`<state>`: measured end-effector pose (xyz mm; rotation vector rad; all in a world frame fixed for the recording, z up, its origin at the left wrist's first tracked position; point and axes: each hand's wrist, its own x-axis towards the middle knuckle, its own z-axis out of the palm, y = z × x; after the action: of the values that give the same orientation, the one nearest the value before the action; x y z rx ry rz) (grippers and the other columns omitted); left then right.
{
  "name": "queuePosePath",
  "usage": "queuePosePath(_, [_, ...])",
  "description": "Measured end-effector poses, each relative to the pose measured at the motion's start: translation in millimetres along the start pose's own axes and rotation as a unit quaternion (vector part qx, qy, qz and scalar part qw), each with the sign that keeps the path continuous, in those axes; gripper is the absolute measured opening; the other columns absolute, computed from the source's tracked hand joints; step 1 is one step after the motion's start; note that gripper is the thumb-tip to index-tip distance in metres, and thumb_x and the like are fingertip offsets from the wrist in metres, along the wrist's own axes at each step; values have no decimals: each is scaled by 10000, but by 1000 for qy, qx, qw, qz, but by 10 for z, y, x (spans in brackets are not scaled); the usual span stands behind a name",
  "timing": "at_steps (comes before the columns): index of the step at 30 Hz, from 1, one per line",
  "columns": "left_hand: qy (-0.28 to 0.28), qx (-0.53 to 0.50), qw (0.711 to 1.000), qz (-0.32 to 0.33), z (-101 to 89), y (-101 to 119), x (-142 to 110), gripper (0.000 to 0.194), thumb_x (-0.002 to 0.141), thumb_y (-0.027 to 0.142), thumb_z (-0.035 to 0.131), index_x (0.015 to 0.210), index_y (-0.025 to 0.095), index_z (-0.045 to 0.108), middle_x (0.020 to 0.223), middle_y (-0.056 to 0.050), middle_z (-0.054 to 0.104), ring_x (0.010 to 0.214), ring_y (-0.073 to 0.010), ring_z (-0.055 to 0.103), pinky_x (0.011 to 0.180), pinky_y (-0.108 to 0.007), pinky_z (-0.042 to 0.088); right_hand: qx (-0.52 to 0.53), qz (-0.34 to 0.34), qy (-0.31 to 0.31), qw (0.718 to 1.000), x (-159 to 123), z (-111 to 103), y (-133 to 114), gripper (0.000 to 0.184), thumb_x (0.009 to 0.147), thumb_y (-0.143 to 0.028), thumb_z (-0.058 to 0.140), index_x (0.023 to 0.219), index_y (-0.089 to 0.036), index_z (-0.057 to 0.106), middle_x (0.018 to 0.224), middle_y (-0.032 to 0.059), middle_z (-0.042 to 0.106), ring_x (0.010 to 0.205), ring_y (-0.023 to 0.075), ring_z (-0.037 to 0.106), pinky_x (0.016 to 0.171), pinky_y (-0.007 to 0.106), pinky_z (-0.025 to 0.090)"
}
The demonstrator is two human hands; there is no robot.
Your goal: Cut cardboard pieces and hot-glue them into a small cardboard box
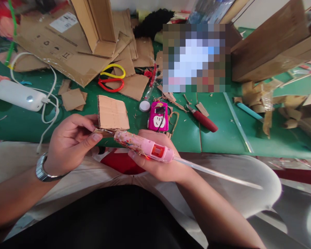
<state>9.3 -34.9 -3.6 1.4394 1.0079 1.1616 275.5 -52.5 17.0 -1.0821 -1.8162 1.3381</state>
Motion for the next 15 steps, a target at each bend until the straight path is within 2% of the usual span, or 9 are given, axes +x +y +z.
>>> queuePosePath(4, [6, 0, 1000, 8, -3, -7, -6, 212, 959, 337, 905, 970, 234, 720, 1246, -96, 846, 1080, -245, 862, 881, -352, 757, -6, -11, 1, 1000, -1, -1, 6, 100, 1042, -236, 720, 1119, -207, 777, 819, 3, 675, 691, 159, 647, 608, 283, 513])
queuePosePath(8, [6, 7, 1000, -9, 0, 4, -1, 262, 958, 407, 903, 951, 238, 703, 1250, -101, 842, 1060, -266, 862, 861, -395, 766, -19, 16, 4, 1000, -12, -17, 4, 111, 1049, -289, 728, 1090, -203, 785, 838, 24, 720, 703, 175, 662, 600, 295, 517])
queuePosePath(15, [-4, 8, 1000, -12, -16, -2, -8, 258, 966, 398, 897, 949, 243, 692, 1274, -79, 827, 1038, -246, 853, 845, -366, 752, -22, 24, 8, 999, -23, -12, 11, 138, 1054, -328, 734, 1089, -204, 781, 855, 40, 742, 701, 184, 661, 598, 308, 526])
